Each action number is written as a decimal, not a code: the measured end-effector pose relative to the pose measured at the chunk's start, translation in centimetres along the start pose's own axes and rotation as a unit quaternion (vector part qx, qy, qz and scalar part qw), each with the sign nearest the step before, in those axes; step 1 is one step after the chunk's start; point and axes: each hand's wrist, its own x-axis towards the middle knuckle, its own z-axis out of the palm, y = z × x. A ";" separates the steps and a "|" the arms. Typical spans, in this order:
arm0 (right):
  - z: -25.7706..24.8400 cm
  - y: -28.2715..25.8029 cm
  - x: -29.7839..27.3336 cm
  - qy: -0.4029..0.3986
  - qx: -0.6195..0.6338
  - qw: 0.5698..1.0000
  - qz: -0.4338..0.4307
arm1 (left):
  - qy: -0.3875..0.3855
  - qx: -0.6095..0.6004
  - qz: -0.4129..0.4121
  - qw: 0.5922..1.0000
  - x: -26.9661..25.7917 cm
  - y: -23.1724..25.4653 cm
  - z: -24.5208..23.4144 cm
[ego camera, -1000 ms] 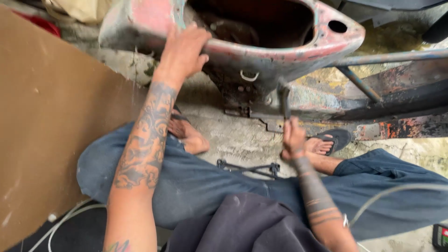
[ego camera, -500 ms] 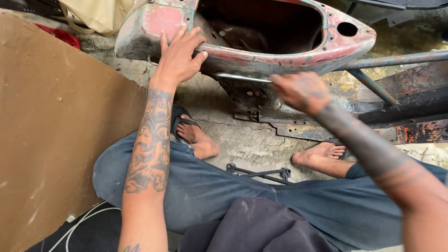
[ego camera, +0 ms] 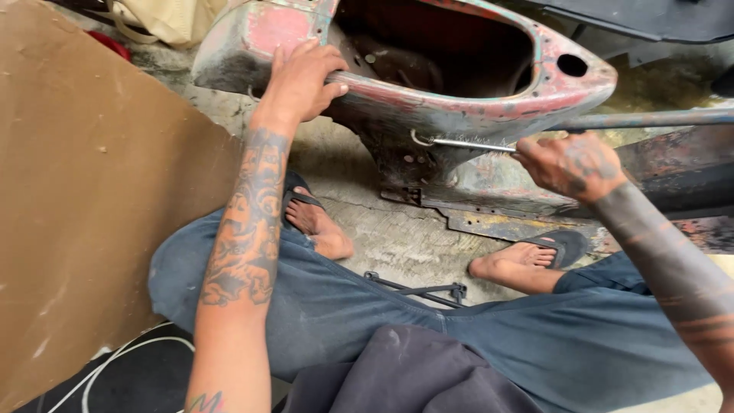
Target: The person scrubs a large, curved metal part with a wire brush, focusing on the edges and interior surfaces. The person holds the part steady with one hand while brushing with the other, occasionally adjusting grip to reach different areas.
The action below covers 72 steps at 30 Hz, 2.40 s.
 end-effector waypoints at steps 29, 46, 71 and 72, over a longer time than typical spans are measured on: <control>9.2 -3.0 -11.7 0.203 0.555 0.709 0.385 | -0.052 0.046 -0.075 0.995 -0.8 2.2 0.2; 6.8 -16.9 -3.7 0.311 0.896 0.244 0.203 | -0.089 0.104 -0.055 0.989 0.7 11.2 3.2; -4.0 -8.6 -13.0 0.420 0.760 0.475 0.144 | -0.129 -0.386 0.076 0.910 -13.6 27.0 7.3; -3.8 -8.2 -13.0 0.421 0.759 0.476 0.143 | -0.127 -0.386 0.079 0.910 -13.5 26.9 7.3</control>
